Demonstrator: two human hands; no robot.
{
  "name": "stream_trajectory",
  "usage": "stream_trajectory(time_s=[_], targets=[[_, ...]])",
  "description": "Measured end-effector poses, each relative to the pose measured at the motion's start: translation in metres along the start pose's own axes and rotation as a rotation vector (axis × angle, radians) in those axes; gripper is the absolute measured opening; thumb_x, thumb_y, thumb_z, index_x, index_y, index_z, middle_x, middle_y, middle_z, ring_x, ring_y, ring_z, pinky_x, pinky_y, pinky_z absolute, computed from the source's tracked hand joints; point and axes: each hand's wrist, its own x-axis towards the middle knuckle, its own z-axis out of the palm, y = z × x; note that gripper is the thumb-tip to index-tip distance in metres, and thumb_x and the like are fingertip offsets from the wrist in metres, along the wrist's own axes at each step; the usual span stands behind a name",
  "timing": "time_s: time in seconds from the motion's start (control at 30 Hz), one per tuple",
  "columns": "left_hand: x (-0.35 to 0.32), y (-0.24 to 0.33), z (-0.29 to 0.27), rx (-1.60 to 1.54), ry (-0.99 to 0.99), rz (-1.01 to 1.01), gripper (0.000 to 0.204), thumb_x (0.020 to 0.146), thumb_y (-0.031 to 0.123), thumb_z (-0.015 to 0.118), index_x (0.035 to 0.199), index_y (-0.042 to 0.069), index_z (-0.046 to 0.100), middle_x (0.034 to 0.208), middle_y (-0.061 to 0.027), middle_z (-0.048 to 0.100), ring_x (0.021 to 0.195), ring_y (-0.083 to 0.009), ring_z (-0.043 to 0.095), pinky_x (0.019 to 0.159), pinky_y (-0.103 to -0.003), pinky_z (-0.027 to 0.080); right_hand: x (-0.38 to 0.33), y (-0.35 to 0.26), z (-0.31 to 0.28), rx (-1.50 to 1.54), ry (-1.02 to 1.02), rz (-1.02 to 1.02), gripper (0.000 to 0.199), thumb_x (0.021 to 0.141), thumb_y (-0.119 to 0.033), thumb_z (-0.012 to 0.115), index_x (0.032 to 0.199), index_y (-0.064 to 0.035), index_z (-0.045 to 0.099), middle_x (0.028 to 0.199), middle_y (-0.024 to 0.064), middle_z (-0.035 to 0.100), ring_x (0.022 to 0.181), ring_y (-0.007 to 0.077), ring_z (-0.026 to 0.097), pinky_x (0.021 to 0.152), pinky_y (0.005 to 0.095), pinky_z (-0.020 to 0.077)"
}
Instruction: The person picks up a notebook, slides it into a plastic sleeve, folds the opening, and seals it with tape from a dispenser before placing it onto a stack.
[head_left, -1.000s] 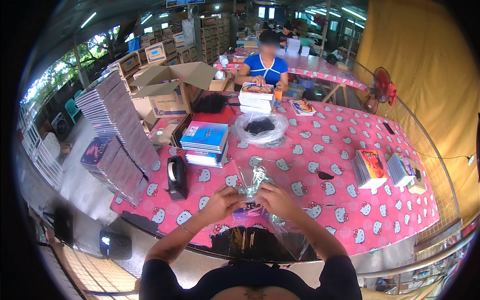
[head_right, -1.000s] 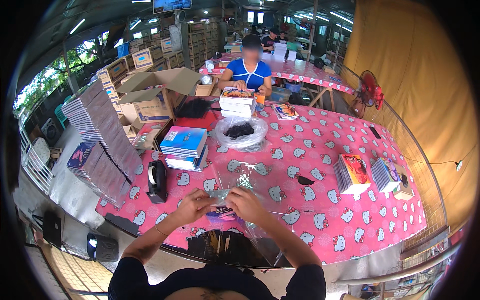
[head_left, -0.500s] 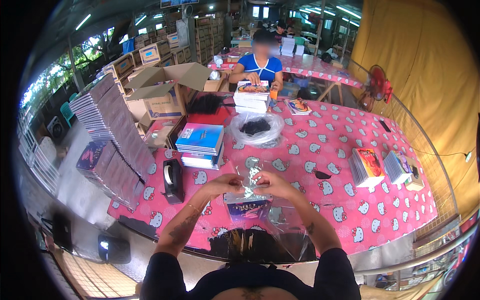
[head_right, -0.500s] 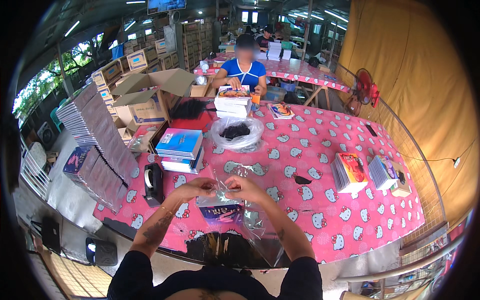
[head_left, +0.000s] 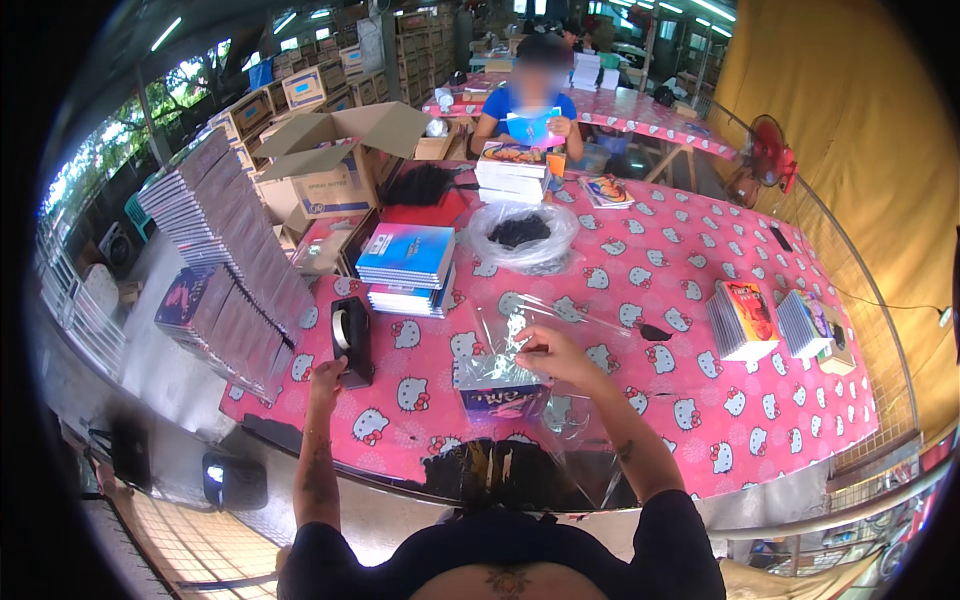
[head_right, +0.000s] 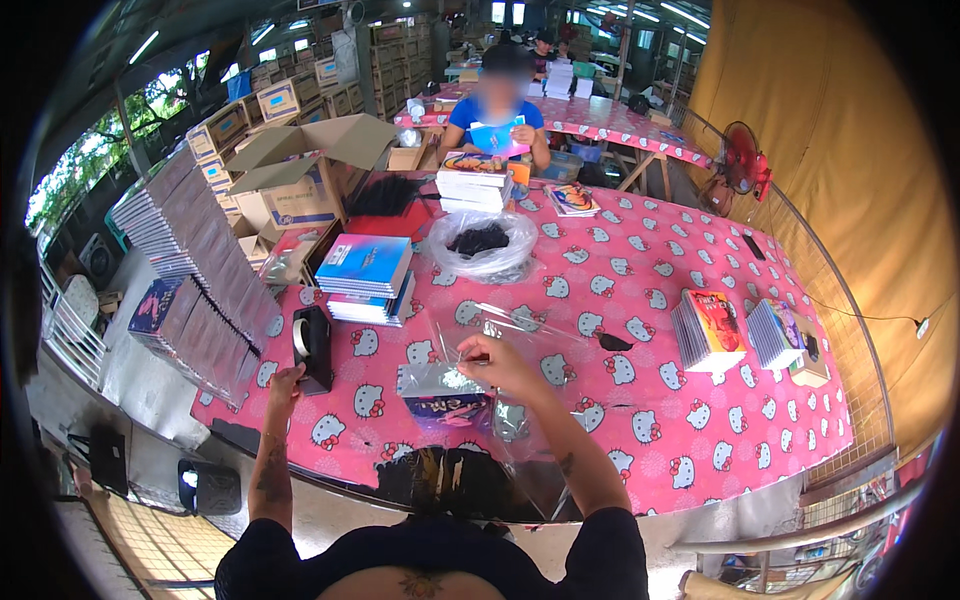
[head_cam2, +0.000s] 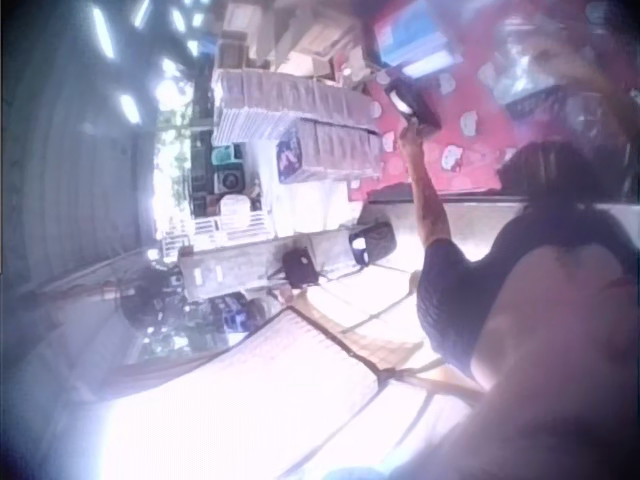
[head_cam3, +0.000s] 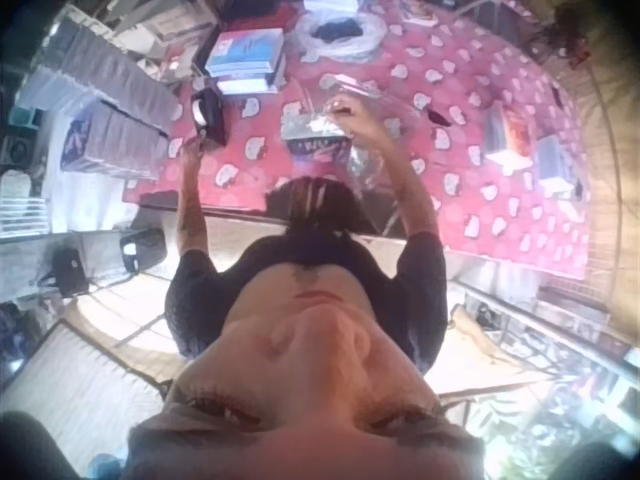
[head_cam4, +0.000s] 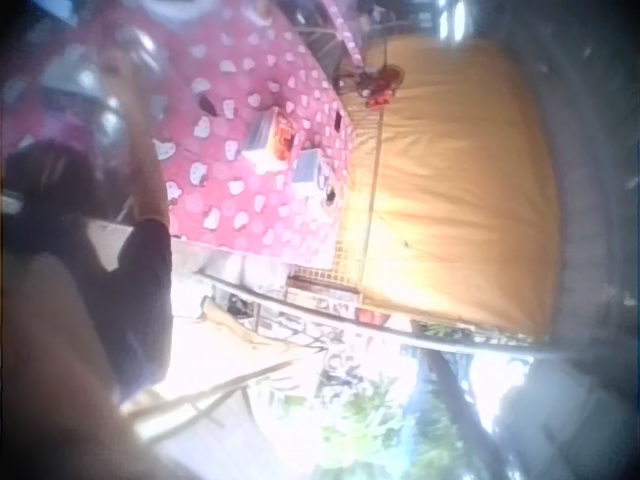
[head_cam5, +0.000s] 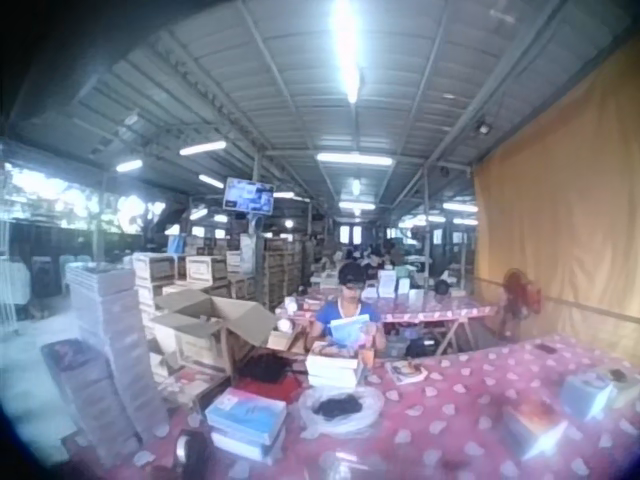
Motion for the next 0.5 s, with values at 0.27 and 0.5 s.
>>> stream_trajectory(time_s=[0.27, 0.5], targets=[[-0.005, -0.085, -0.012, 0.016, 0.252, 0.315, 0.031, 0.084, 0.03, 0.07, 0.103, 0.006, 0.069, 0.083, -0.0097, 0.07, 0.072, -0.018, 0.066, 0.062, -0.035, 0.048, -0.001, -0.007, 0.0, -0.053, 0.003, -0.013, 0.037, 0.088, -0.016, 0.073, 0.119, -0.0023, 0.058, 0.099, 0.0058, 0.069, 0.094, 0.0117, 0.062, 0.082, 0.0275, 0.0491], [-0.09, 0.172, 0.105, 1.153, 0.082, 1.029, 0.016, 0.087, 0.018, 0.061, 0.09, 0.003, 0.066, 0.09, -0.0182, 0.069, 0.085, -0.0363, 0.067, 0.073, -0.046, 0.052, -0.005, -0.006, 0.002, -0.039, 0.04, 0.024, 0.036, 0.09, -0.015, 0.07, 0.121, -0.0048, 0.057, 0.098, 0.0058, 0.069, 0.092, 0.0122, 0.062, 0.08, 0.0274, 0.0486]])
